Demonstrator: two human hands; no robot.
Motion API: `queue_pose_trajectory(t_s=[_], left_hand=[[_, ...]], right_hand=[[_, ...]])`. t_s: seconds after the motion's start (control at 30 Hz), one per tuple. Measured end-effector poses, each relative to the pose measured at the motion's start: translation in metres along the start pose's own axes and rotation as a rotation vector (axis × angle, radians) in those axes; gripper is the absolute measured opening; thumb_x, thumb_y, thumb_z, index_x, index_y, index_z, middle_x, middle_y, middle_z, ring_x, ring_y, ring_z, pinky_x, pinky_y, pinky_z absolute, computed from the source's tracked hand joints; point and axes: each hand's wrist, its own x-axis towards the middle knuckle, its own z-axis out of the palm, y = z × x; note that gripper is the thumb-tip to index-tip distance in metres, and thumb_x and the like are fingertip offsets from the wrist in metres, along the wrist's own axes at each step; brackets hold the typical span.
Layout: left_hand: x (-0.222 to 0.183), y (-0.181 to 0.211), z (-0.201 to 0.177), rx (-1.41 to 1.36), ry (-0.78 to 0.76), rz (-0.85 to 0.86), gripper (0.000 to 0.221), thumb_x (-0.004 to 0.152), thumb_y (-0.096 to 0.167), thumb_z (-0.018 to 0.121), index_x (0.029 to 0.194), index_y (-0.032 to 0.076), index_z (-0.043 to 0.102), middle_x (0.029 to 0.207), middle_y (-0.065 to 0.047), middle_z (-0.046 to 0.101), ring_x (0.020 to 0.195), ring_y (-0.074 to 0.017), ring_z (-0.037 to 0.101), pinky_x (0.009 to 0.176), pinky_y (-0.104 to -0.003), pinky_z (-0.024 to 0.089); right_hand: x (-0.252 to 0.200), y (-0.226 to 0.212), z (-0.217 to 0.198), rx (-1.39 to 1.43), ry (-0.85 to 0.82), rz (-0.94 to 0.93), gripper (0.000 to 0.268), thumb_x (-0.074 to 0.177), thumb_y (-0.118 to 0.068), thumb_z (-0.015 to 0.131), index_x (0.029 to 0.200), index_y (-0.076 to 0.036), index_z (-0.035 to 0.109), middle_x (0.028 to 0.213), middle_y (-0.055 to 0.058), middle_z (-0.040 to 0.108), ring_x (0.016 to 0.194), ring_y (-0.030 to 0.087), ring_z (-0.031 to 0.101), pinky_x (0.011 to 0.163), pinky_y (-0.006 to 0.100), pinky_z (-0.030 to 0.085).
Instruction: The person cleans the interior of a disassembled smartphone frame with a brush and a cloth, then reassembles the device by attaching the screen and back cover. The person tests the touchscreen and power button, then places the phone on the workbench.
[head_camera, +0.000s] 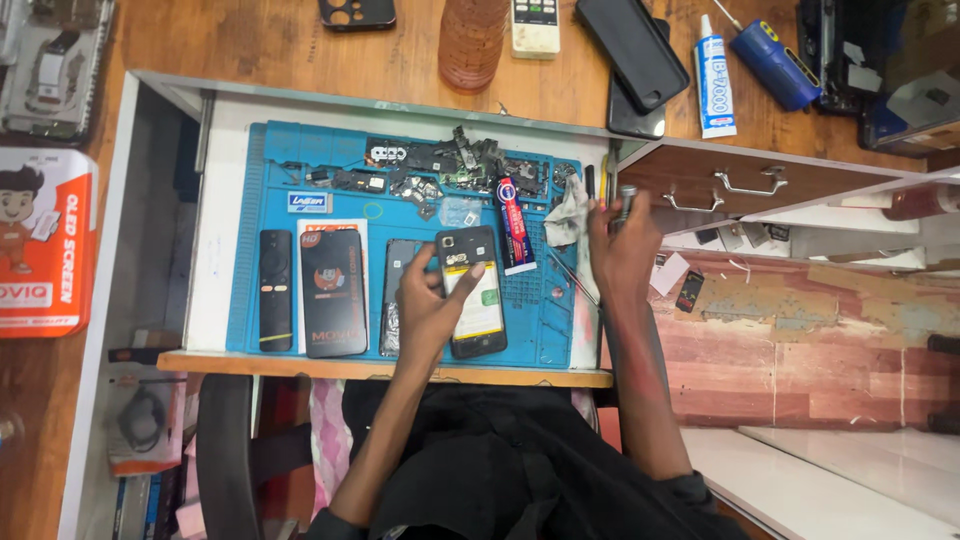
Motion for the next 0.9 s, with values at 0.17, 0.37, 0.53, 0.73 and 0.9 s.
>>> queue_pose_trajectory(t_s=[0.17,0.37,0.53,0.73,0.9], left_hand=[[-0.003,-0.006,-0.018,-0.248,-0.033,-0.004,0.052,0.085,0.012,0.081,0.129,-0.001,0.057,0.093,-0.015,0.078,0.079,-0.0174,0.076,0.068,-0.028,0.061],[-0.013,-0.003,-0.085,-0.456,0.167,0.106,0.048,0.088,0.009,0.08,0.129,0.0,0.057,0.1,-0.013,0.076,0.088,-0.015,0.074,0.077,-0.028,0.061],[-0.023,0.005,-0.143,-0.638,0.318,0.13,0.043,0.088,0.009,0.08,0.125,0.003,0.06,0.101,-0.009,0.073,0.086,-0.0163,0.072,0.076,-0.03,0.061],[-0.029,0.013,-0.15,-0.741,0.22,0.176,0.033,0.093,0.008,0.08,0.121,0.001,0.065,0.106,-0.007,0.073,0.09,-0.0158,0.072,0.083,-0.03,0.062],[-0.019,0.007,-0.116,-0.673,0.138,0.072,0.031,0.091,0.007,0.078,0.119,0.004,0.065,0.104,-0.009,0.073,0.087,-0.0163,0.072,0.078,-0.03,0.061]], right_hand=[[0.016,-0.005,-0.013,0.105,0.012,-0.007,0.023,0.094,-0.024,0.08,0.1,-0.002,0.074,0.075,0.007,0.07,0.068,0.011,0.064,0.06,0.027,0.048],[0.01,-0.017,-0.014,0.117,-0.361,-0.037,0.02,0.095,-0.031,0.08,0.102,-0.012,0.081,0.08,0.001,0.078,0.072,0.007,0.069,0.065,0.023,0.051],[-0.055,-0.054,0.013,0.126,-0.607,-0.007,0.02,0.089,-0.029,0.08,0.101,-0.013,0.082,0.075,0.004,0.077,0.067,0.007,0.068,0.06,0.023,0.051],[-0.109,-0.056,0.01,0.181,-0.404,-0.154,0.016,0.09,-0.016,0.078,0.103,-0.008,0.079,0.087,0.007,0.078,0.069,0.011,0.069,0.061,0.028,0.053],[-0.073,0.016,-0.014,-0.03,-0.04,-0.271,0.007,0.092,-0.01,0.08,0.097,-0.006,0.078,0.084,0.011,0.075,0.07,0.017,0.07,0.065,0.032,0.053]])
